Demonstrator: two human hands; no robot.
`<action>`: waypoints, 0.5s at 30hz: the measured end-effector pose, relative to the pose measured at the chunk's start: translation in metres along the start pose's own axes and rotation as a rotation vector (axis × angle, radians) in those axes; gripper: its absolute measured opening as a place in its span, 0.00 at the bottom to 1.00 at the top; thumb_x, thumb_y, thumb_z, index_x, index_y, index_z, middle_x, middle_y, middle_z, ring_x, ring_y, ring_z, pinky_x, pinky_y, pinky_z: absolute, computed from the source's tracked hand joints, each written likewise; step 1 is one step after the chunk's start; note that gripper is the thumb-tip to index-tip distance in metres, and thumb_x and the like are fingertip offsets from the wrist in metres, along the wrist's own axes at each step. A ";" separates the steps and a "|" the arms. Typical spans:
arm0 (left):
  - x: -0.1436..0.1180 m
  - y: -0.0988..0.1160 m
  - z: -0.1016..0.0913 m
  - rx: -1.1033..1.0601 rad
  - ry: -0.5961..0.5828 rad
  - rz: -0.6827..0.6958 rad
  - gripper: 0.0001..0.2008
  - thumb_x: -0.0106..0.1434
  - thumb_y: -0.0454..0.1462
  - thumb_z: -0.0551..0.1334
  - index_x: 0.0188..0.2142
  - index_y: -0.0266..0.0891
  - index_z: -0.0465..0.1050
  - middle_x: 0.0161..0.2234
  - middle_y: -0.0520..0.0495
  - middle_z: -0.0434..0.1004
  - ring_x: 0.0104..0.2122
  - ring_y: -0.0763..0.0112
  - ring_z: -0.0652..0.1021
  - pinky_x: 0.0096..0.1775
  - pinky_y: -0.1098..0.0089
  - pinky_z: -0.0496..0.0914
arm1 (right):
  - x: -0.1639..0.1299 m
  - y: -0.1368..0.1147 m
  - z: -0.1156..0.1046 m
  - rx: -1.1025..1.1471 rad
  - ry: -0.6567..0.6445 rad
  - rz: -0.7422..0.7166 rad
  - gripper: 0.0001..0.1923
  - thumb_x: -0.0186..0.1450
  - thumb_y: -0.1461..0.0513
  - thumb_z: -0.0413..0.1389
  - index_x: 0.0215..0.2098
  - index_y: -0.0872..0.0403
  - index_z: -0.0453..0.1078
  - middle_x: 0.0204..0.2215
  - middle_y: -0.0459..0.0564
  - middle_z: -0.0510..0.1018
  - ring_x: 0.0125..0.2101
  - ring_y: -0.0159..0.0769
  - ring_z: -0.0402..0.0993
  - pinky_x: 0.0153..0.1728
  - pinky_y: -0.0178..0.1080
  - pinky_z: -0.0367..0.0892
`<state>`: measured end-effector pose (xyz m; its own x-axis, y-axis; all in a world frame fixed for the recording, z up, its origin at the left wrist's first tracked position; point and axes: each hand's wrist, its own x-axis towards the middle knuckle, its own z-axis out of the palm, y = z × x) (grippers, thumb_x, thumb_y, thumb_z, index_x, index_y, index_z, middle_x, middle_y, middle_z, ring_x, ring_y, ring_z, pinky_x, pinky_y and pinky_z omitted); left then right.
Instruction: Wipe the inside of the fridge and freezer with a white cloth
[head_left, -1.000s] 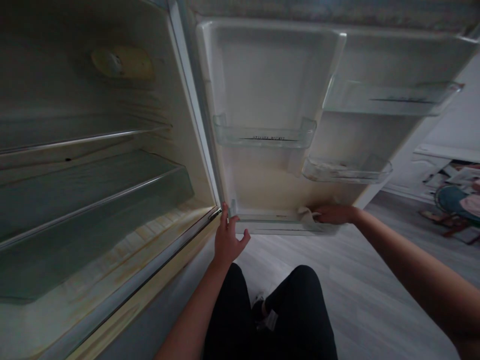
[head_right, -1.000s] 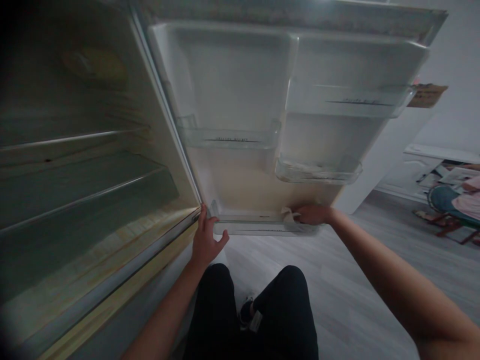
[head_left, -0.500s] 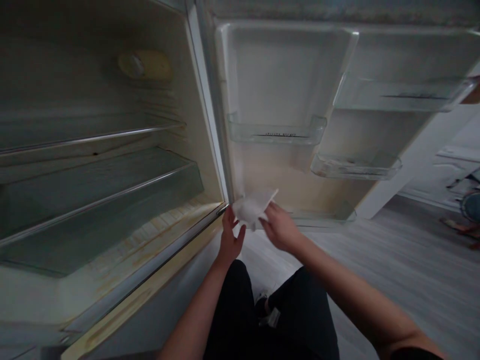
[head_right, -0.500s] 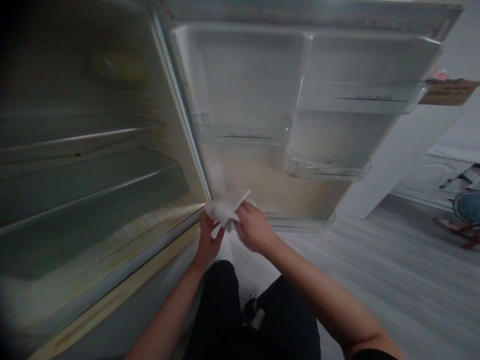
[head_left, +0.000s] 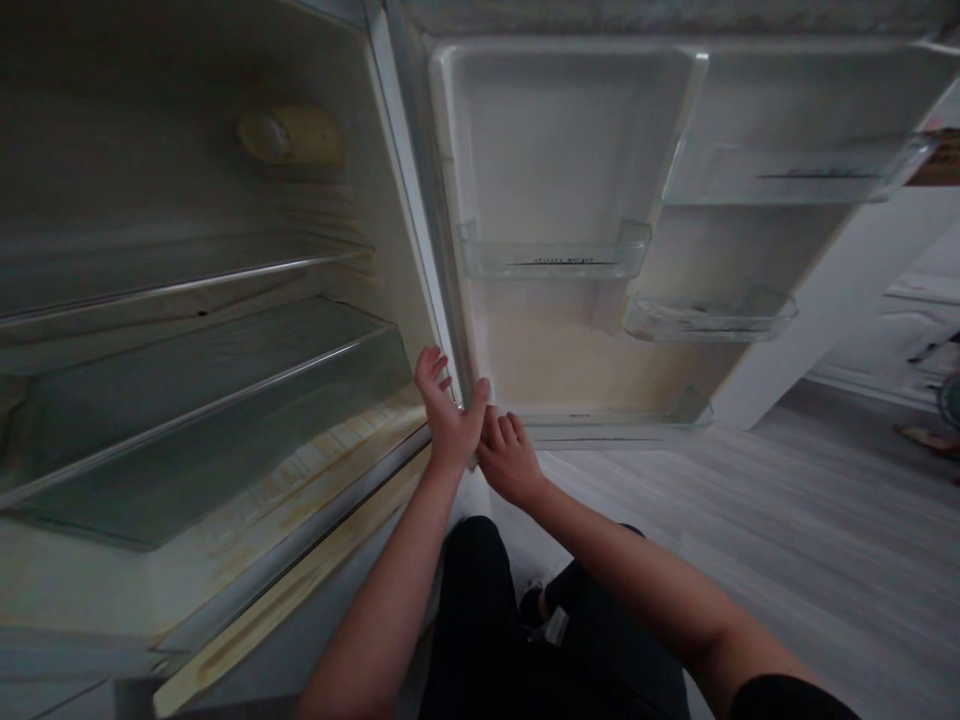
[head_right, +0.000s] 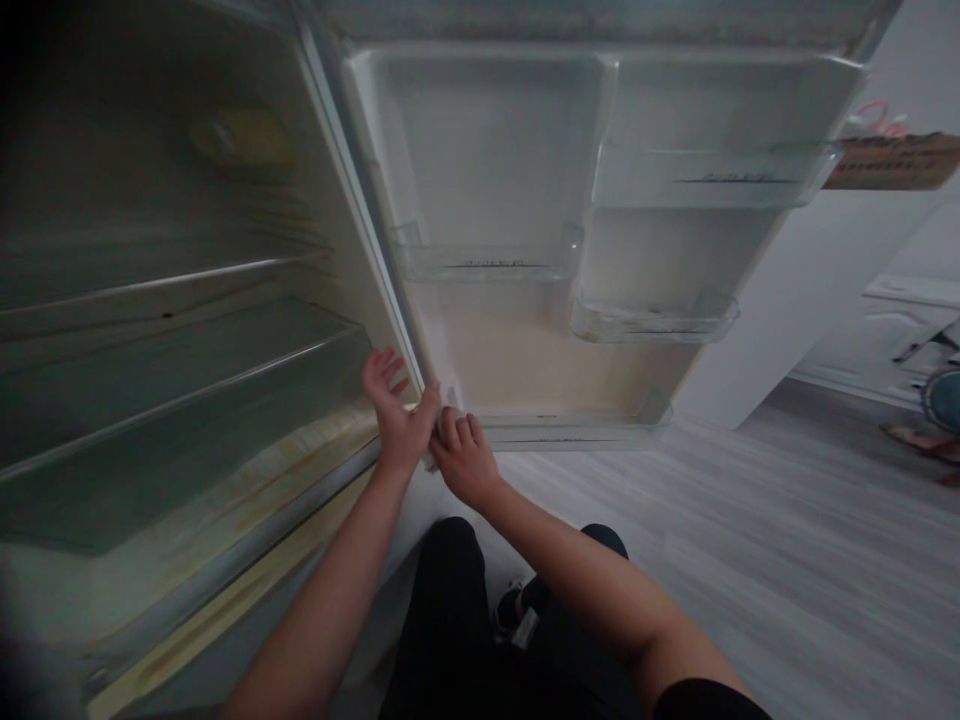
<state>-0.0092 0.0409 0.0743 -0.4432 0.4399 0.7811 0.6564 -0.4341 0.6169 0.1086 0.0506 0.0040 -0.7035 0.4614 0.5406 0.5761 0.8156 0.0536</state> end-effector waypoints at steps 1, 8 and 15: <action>0.011 0.001 0.009 0.024 -0.023 0.056 0.43 0.67 0.52 0.62 0.71 0.43 0.41 0.68 0.32 0.56 0.64 0.57 0.68 0.60 0.59 0.69 | -0.002 0.004 0.001 -0.026 0.018 -0.006 0.21 0.72 0.63 0.52 0.63 0.56 0.68 0.64 0.66 0.66 0.56 0.52 0.66 0.64 0.59 0.54; 0.038 -0.039 0.045 0.239 -0.117 0.276 0.33 0.74 0.45 0.48 0.71 0.28 0.46 0.70 0.26 0.55 0.72 0.55 0.56 0.71 0.55 0.51 | -0.024 0.045 -0.016 -0.180 0.117 -0.016 0.21 0.74 0.66 0.46 0.63 0.57 0.66 0.44 0.56 0.76 0.44 0.44 0.68 0.65 0.55 0.54; 0.033 -0.048 0.048 0.266 -0.087 0.278 0.34 0.72 0.45 0.50 0.71 0.27 0.48 0.70 0.26 0.54 0.74 0.55 0.49 0.73 0.49 0.39 | -0.089 0.152 -0.063 -0.163 -0.026 0.029 0.21 0.72 0.68 0.45 0.59 0.56 0.70 0.44 0.57 0.77 0.46 0.44 0.70 0.68 0.56 0.48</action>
<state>-0.0264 0.1140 0.0661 -0.1807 0.4042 0.8966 0.8844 -0.3321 0.3280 0.2849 0.1120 0.0170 -0.6951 0.4947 0.5217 0.6547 0.7354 0.1748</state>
